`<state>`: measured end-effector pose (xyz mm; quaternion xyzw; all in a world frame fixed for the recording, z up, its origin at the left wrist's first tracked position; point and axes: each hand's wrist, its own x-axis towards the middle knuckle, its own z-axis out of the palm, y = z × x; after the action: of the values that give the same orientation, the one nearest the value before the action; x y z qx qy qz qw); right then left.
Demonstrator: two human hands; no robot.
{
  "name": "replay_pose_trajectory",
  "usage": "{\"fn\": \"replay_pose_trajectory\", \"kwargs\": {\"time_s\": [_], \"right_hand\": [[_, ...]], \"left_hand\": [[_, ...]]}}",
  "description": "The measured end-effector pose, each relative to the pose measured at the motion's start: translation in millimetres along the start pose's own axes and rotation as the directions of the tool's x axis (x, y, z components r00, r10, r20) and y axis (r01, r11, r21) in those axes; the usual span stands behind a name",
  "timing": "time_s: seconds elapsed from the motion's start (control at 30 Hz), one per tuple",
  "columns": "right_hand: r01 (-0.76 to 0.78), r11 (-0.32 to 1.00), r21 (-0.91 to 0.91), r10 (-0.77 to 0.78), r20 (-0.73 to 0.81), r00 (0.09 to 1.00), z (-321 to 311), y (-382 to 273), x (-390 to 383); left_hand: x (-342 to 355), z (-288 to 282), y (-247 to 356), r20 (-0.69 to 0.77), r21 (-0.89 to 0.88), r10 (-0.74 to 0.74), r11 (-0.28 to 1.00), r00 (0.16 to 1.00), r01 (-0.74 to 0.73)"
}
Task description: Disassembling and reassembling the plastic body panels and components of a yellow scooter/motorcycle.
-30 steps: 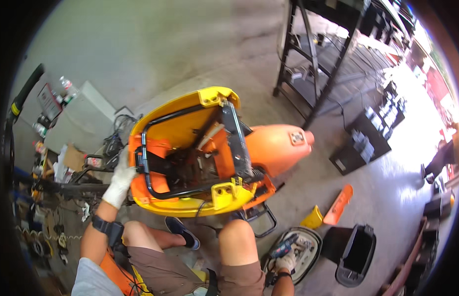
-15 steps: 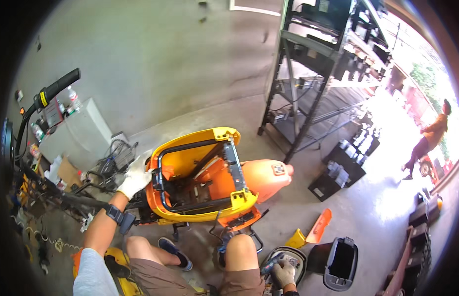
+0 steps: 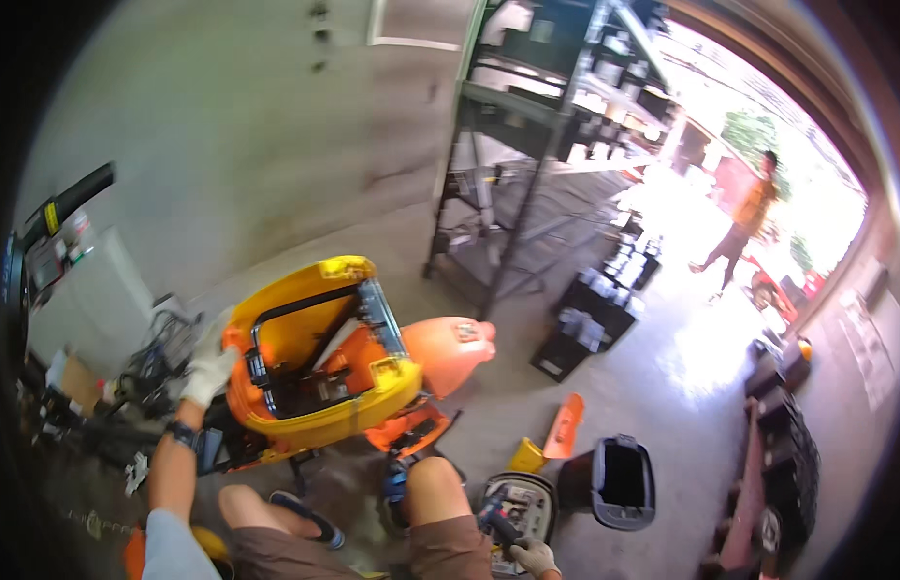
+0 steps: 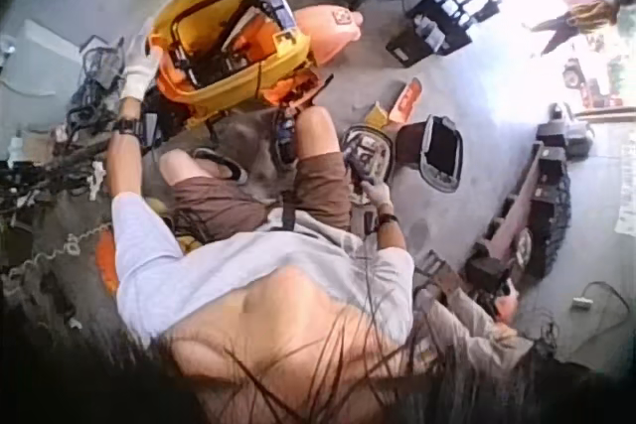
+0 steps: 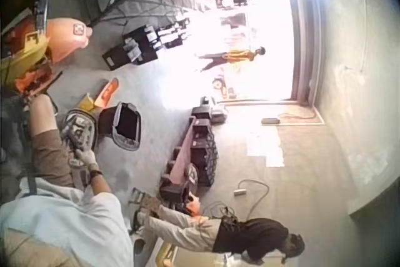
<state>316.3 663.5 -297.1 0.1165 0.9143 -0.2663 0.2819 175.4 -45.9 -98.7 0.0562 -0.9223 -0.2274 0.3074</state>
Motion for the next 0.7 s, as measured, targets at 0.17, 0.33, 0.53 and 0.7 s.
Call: {"fn": "replay_pose_trajectory", "kwargs": {"time_s": [0.17, 0.33, 0.53, 0.7], "right_hand": [[-0.075, 0.997, 0.008, 0.075, 0.027, 0.997, 7, 26, -4], [-0.141, 0.989, -0.032, 0.145, 0.139, 0.980, 13, 29, 1], [-0.154, 0.952, -0.265, 0.140, -0.071, 0.988, 29, 23, 32], [-0.171, 0.939, -0.300, 0.058, -0.352, 0.934, 46, 18, 70]], "left_hand": [[-9, 0, -3, 0.035, -0.004, -0.019, 1.000, 0.999, 0.019], [-11, 8, -11, 0.051, -0.001, -0.072, 0.997, 0.996, 0.072], [-10, 11, -35, 0.084, 0.064, -0.031, 0.998, 0.996, 0.025], [-3, 14, -53, 0.142, -0.006, 0.015, 1.000, 0.990, -0.015]]}}
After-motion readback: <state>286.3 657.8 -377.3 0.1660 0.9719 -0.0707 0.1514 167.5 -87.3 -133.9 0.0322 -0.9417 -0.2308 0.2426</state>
